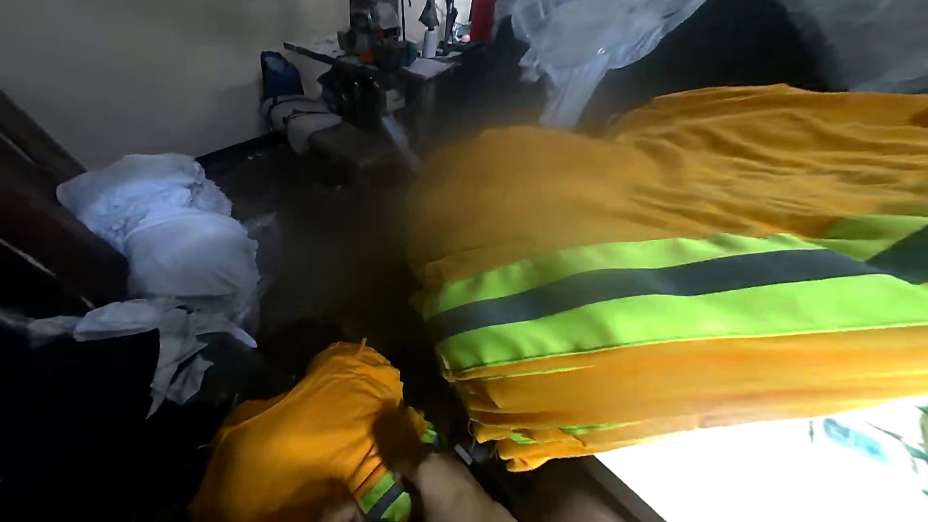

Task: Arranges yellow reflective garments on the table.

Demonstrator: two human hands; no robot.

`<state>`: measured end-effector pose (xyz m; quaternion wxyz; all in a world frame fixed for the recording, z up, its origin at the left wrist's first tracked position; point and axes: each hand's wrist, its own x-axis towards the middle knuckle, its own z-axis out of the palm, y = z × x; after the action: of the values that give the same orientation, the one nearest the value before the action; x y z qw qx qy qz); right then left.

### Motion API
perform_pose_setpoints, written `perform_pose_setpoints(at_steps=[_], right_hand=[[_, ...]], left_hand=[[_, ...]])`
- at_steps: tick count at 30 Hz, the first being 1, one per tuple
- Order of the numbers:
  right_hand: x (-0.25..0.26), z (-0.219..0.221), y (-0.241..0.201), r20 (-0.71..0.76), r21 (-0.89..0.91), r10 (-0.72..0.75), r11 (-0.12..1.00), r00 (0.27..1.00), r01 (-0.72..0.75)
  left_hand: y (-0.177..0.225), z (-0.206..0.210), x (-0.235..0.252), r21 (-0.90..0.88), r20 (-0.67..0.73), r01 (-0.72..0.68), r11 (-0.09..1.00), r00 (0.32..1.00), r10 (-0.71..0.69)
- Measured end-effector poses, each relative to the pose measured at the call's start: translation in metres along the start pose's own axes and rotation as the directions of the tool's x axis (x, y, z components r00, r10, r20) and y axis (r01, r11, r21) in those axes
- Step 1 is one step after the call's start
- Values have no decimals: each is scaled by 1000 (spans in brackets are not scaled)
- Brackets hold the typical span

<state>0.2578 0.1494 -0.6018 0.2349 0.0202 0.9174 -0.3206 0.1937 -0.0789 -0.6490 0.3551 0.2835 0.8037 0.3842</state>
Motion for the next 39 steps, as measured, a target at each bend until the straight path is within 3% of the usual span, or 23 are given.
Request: perform_pose_setpoints(at_steps=[3,7,14,19,24,29,34,37,39], right_hand=[[0,-3,6,50,1,36,999,998,-36],[4,2,8,5,7,-38,999,999,38],[2,-2,8,40,1,-39,999,998,39],[-5,-6,3,-50,47,-42,998,998,45],[-4,7,8,-256,-84,-262,965,930,249],[8,28,11,-65,-309,-418,872,906,380],[17,30,8,63,-382,-380,845,923,374],[13,30,4,-52,-409,-370,855,928,318],[8,23,-4,-134,-418,-356,867,925,273]], left_hand=[[-16,5,1,-29,-27,-31,999,999,31],[-22,7,-4,-34,-41,-49,998,998,48],[6,13,-13,234,-65,6,972,998,9],[-1,5,-10,59,-42,43,997,998,-40],[0,-6,-8,-180,-116,129,975,982,-151],[-5,4,-9,-99,-141,106,989,983,-120],[-7,15,-12,107,-177,10,994,984,9],[-1,15,-14,153,-158,65,986,987,-40],[6,11,-15,85,-134,136,987,983,-124]])
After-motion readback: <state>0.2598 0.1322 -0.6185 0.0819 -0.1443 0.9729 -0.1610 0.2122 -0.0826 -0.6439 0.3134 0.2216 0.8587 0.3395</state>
